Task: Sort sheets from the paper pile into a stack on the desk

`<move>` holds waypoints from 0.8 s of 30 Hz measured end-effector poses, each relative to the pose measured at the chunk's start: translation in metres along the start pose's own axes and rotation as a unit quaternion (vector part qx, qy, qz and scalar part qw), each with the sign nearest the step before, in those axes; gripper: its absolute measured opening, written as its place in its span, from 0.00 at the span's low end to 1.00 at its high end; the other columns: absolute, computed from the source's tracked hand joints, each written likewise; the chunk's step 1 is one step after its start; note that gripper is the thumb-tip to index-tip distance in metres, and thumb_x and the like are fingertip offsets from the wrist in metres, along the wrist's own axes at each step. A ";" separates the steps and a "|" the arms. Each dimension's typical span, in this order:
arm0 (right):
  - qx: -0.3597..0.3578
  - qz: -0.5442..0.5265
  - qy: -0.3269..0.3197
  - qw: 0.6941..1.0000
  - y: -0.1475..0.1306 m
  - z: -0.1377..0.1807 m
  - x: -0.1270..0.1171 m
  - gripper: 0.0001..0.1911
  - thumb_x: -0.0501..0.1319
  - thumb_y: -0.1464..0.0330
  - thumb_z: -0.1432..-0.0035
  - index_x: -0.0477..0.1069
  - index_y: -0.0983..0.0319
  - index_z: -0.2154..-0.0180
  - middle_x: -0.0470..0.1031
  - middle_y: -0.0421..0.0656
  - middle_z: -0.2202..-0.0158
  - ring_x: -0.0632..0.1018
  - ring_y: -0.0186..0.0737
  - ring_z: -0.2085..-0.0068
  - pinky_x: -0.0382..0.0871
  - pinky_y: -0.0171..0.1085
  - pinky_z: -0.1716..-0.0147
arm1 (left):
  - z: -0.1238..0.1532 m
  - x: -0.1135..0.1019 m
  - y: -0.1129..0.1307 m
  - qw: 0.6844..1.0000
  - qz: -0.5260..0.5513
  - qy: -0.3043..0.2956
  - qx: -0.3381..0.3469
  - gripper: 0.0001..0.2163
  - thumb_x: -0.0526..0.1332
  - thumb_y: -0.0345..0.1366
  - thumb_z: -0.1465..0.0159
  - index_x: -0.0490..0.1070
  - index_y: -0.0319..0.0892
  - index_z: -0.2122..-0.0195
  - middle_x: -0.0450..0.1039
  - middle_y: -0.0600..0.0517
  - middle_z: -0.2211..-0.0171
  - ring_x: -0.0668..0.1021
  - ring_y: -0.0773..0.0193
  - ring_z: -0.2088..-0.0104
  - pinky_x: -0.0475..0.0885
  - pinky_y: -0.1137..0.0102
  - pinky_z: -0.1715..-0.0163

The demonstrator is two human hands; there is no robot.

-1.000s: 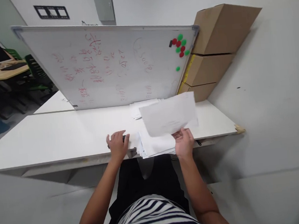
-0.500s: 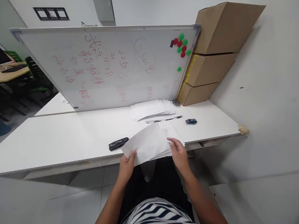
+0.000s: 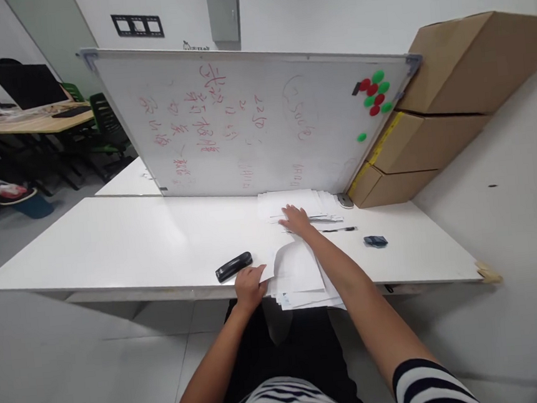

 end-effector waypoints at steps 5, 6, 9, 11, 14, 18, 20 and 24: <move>-0.031 0.040 -0.022 0.999 0.009 -0.006 0.005 0.28 0.50 0.54 0.35 0.59 0.63 0.40 0.55 0.52 0.34 0.57 0.47 0.35 0.52 0.44 0.41 | 0.004 0.007 -0.003 0.998 0.017 -0.050 -0.029 0.17 0.55 0.40 0.38 0.74 0.45 0.49 0.79 0.44 0.61 0.77 0.52 0.60 0.65 0.61 0.58; -0.032 0.045 -0.028 0.998 0.010 -0.008 0.005 0.28 0.49 0.53 0.35 0.61 0.63 0.41 0.57 0.52 0.35 0.59 0.47 0.36 0.54 0.42 0.43 | 0.004 0.007 -0.003 0.997 0.025 -0.058 -0.037 0.18 0.55 0.41 0.38 0.74 0.45 0.49 0.78 0.44 0.61 0.77 0.51 0.60 0.65 0.61 0.57; -0.028 0.058 -0.039 0.997 0.008 -0.012 0.001 0.27 0.47 0.51 0.34 0.65 0.62 0.45 0.62 0.52 0.38 0.66 0.47 0.41 0.60 0.40 0.49 | 0.002 0.006 -0.005 0.995 0.047 -0.068 -0.063 0.18 0.55 0.43 0.38 0.75 0.46 0.50 0.78 0.43 0.62 0.76 0.50 0.59 0.65 0.60 0.56; -0.023 0.065 -0.037 0.997 0.006 -0.013 -0.001 0.25 0.47 0.52 0.34 0.67 0.62 0.48 0.67 0.52 0.41 0.69 0.46 0.45 0.62 0.39 0.52 | 0.002 0.006 -0.005 0.994 0.052 -0.069 -0.074 0.18 0.55 0.43 0.38 0.75 0.46 0.50 0.78 0.43 0.63 0.76 0.51 0.59 0.64 0.60 0.55; -0.018 0.069 -0.025 0.997 0.002 -0.013 -0.003 0.22 0.49 0.55 0.34 0.69 0.64 0.51 0.72 0.53 0.48 0.72 0.46 0.49 0.61 0.38 0.54 | 0.002 0.006 -0.005 0.994 0.052 -0.066 -0.073 0.18 0.54 0.43 0.37 0.75 0.45 0.50 0.78 0.43 0.63 0.76 0.51 0.59 0.64 0.60 0.55; -0.011 0.055 -0.007 0.998 -0.003 -0.011 0.000 0.19 0.50 0.61 0.33 0.69 0.67 0.52 0.72 0.57 0.51 0.72 0.48 0.50 0.60 0.41 0.53 | 0.004 0.006 -0.005 0.995 0.051 -0.056 -0.066 0.19 0.53 0.44 0.37 0.75 0.45 0.50 0.78 0.42 0.63 0.77 0.50 0.59 0.64 0.60 0.55; 0.000 0.037 0.009 0.999 -0.007 -0.011 0.002 0.17 0.49 0.65 0.33 0.70 0.69 0.53 0.73 0.58 0.51 0.72 0.49 0.50 0.59 0.42 0.52 | 0.004 0.006 -0.005 0.995 0.056 -0.051 -0.064 0.19 0.54 0.45 0.37 0.75 0.44 0.50 0.77 0.41 0.64 0.77 0.50 0.59 0.64 0.60 0.56; 0.055 -0.011 0.056 0.997 -0.013 -0.012 0.000 0.16 0.47 0.73 0.34 0.70 0.72 0.53 0.74 0.62 0.55 0.74 0.50 0.51 0.60 0.43 0.53 | 0.002 0.007 -0.004 0.995 0.060 -0.048 -0.066 0.19 0.53 0.44 0.37 0.75 0.43 0.50 0.78 0.41 0.64 0.77 0.49 0.59 0.65 0.59 0.56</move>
Point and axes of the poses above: each hand's wrist, its own z-axis away from the middle knuckle, its own x-axis out of the palm, y = z × x, the point moved 6 cm from there along -z, towards the middle knuckle
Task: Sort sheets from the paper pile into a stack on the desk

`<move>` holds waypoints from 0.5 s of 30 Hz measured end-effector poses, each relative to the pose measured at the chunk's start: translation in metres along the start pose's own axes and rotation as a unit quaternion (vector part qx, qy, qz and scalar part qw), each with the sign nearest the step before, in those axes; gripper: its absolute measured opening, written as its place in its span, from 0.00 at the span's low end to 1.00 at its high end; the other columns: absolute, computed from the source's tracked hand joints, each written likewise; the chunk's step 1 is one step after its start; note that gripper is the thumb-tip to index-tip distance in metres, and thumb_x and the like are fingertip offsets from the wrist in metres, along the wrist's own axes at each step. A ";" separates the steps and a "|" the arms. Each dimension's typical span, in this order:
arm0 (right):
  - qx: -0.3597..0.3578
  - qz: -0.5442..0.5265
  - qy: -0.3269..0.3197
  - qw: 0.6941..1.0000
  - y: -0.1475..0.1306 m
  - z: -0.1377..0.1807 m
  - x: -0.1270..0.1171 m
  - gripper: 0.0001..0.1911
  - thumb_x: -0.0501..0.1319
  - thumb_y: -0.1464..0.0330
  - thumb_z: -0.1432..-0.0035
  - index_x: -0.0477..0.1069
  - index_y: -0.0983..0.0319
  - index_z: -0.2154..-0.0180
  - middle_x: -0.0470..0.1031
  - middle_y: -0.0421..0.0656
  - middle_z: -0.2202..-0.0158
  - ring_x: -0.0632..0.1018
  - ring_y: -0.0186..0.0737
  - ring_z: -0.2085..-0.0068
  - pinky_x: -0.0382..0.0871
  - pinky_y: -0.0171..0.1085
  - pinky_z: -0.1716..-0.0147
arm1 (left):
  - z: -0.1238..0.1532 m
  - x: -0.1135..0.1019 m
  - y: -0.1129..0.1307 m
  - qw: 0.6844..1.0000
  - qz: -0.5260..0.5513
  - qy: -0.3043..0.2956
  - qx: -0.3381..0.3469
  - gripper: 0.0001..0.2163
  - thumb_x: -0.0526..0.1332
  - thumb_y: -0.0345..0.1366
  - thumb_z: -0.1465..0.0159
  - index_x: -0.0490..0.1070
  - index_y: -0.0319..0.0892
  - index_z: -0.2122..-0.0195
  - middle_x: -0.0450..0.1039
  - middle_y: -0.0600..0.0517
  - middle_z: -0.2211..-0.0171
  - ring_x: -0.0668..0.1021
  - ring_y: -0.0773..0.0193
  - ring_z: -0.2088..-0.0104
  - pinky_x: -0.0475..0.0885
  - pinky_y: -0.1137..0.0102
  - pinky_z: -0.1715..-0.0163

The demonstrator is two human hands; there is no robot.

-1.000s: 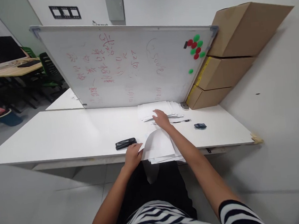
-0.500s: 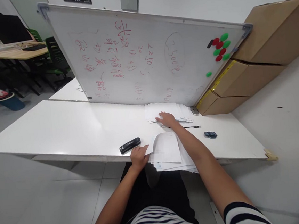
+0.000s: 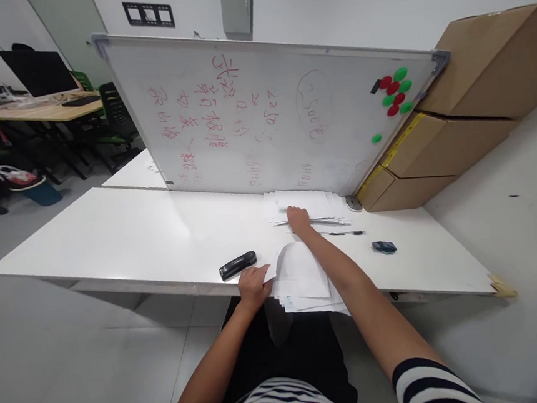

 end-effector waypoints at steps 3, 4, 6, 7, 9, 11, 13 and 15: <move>0.066 -0.044 0.036 0.996 0.007 -0.002 -0.015 0.17 0.46 0.72 0.34 0.70 0.73 0.54 0.77 0.61 0.62 0.77 0.50 0.57 0.63 0.42 0.58 | 0.000 -0.003 0.002 1.000 -0.002 -0.002 -0.008 0.16 0.54 0.41 0.37 0.75 0.44 0.52 0.78 0.42 0.64 0.77 0.50 0.60 0.65 0.59 0.56; 0.091 -0.061 0.052 0.993 0.014 -0.001 -0.023 0.18 0.45 0.72 0.34 0.70 0.73 0.54 0.77 0.60 0.63 0.78 0.49 0.59 0.64 0.42 0.60 | 0.000 -0.006 0.003 1.000 0.001 0.001 -0.013 0.16 0.54 0.41 0.37 0.75 0.44 0.54 0.78 0.42 0.64 0.77 0.50 0.60 0.65 0.59 0.56; 0.139 -0.094 0.096 0.981 0.036 0.007 -0.047 0.21 0.41 0.71 0.34 0.69 0.72 0.53 0.77 0.59 0.62 0.78 0.48 0.60 0.65 0.41 0.61 | 0.000 -0.015 0.007 0.999 0.010 0.009 -0.035 0.14 0.53 0.41 0.36 0.76 0.44 0.57 0.78 0.43 0.64 0.77 0.51 0.60 0.65 0.60 0.57; 0.162 -0.108 0.124 0.973 0.050 0.016 -0.060 0.23 0.38 0.71 0.34 0.68 0.72 0.51 0.77 0.59 0.60 0.77 0.48 0.59 0.66 0.41 0.61 | -0.001 -0.019 0.010 0.998 0.019 0.014 -0.054 0.15 0.51 0.42 0.35 0.76 0.45 0.59 0.78 0.43 0.65 0.77 0.52 0.61 0.65 0.61 0.58; 0.203 -0.131 0.187 0.952 0.080 0.045 -0.088 0.26 0.34 0.69 0.33 0.64 0.71 0.48 0.75 0.58 0.56 0.76 0.48 0.56 0.66 0.42 0.59 | -0.009 -0.028 0.017 0.994 0.045 0.018 -0.101 0.16 0.49 0.45 0.33 0.75 0.45 0.61 0.77 0.46 0.68 0.77 0.53 0.63 0.66 0.63 0.61; 0.240 -0.156 0.265 0.921 0.108 0.093 -0.111 0.28 0.32 0.65 0.33 0.63 0.71 0.47 0.74 0.57 0.56 0.75 0.47 0.55 0.66 0.42 0.58 | -0.030 -0.033 0.028 0.988 0.075 0.017 -0.136 0.17 0.48 0.47 0.33 0.73 0.45 0.62 0.77 0.47 0.68 0.78 0.55 0.64 0.66 0.65 0.64; 0.255 -0.242 0.448 0.822 0.128 0.162 -0.133 0.26 0.40 0.57 0.33 0.68 0.67 0.54 0.75 0.53 0.61 0.75 0.47 0.59 0.67 0.43 0.58 | -0.068 -0.033 0.041 0.984 0.102 0.011 -0.144 0.17 0.49 0.48 0.33 0.73 0.44 0.62 0.77 0.47 0.66 0.78 0.54 0.62 0.67 0.65 0.63; 0.274 -0.259 0.536 0.755 0.132 0.231 -0.137 0.25 0.45 0.53 0.36 0.70 0.65 0.58 0.75 0.52 0.62 0.75 0.47 0.59 0.67 0.43 0.57 | -0.115 -0.025 0.054 0.978 0.142 -0.012 -0.153 0.16 0.50 0.46 0.34 0.73 0.42 0.60 0.78 0.45 0.61 0.77 0.55 0.58 0.68 0.66 0.61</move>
Point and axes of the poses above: each hand's wrist, its own z-axis away from the middle knuckle, its own x-axis out of the palm, y = z × x, the point moved 6 cm from there along -z, towards the middle knuckle
